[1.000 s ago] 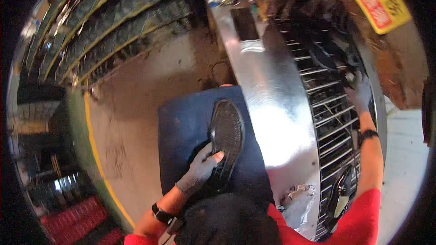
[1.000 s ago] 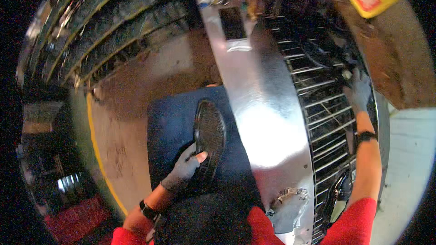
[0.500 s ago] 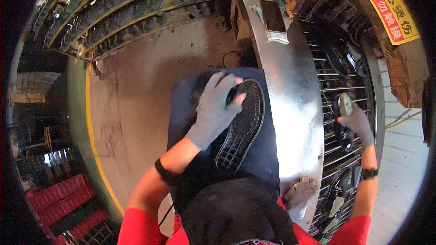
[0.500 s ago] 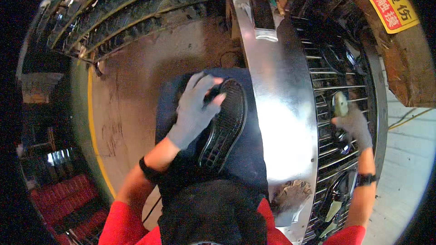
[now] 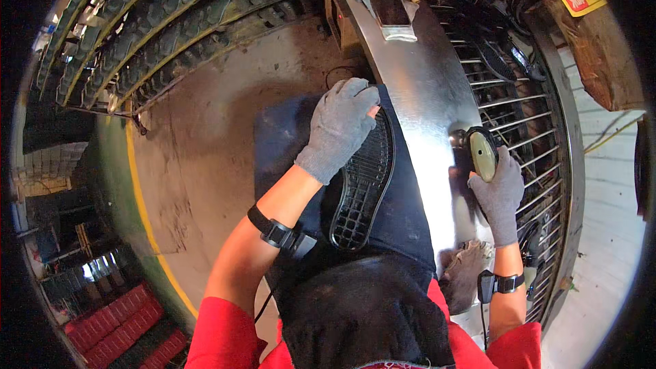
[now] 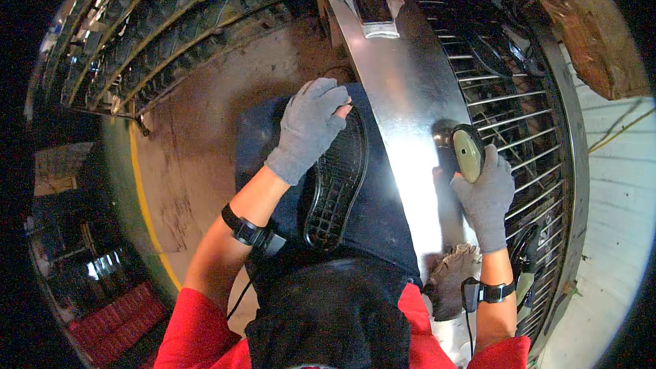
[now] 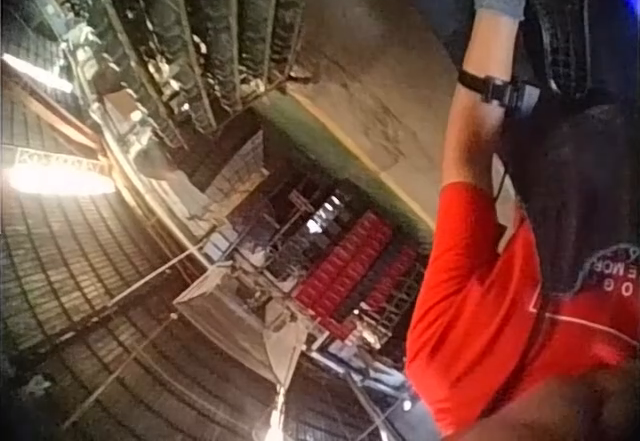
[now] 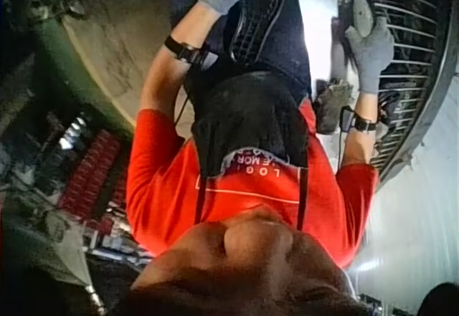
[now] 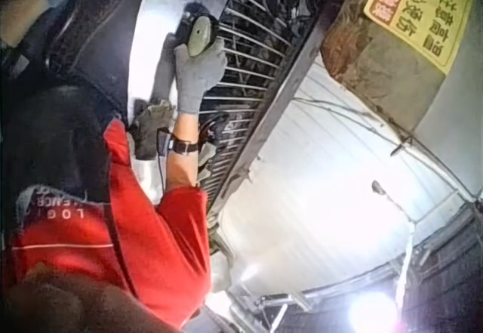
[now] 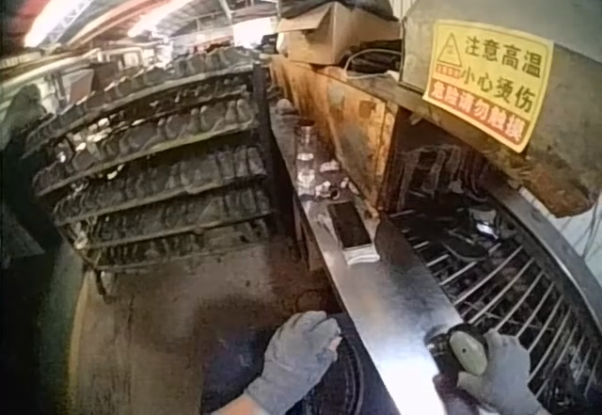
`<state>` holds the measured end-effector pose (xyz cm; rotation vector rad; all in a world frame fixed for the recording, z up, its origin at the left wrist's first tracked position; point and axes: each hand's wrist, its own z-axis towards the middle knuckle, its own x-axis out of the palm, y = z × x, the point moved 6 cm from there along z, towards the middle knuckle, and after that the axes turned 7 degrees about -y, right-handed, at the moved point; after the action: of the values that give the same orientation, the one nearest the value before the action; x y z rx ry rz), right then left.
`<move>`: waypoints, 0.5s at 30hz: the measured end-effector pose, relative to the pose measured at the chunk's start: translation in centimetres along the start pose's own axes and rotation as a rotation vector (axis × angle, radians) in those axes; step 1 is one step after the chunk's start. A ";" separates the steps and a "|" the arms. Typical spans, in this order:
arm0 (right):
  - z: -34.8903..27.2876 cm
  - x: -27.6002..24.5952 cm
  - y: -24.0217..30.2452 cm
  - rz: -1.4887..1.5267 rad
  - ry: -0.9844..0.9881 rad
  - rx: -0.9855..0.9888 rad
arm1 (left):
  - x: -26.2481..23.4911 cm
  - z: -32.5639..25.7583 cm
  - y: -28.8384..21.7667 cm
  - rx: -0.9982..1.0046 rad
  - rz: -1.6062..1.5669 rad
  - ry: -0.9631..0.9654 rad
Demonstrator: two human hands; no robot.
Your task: Checking and polishing finished shoes before placing them on a conveyor belt.
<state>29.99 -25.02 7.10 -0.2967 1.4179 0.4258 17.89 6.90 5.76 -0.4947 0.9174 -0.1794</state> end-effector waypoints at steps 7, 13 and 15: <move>-0.8 0.7 0.4 -0.150 -0.072 -0.039 | 1.3 1.2 -0.4 0.128 0.098 0.168; -0.1 0.2 0.6 -0.024 -0.060 -0.043 | -3.4 3.1 8.6 -0.142 0.051 -0.341; 0.1 0.1 0.3 -0.030 -0.011 -0.009 | -4.7 2.5 13.4 -0.729 -0.299 -0.355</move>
<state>30.00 -24.71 7.07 -0.3226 1.3998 0.4087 16.25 21.06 3.87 -1.2992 0.5322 -0.0164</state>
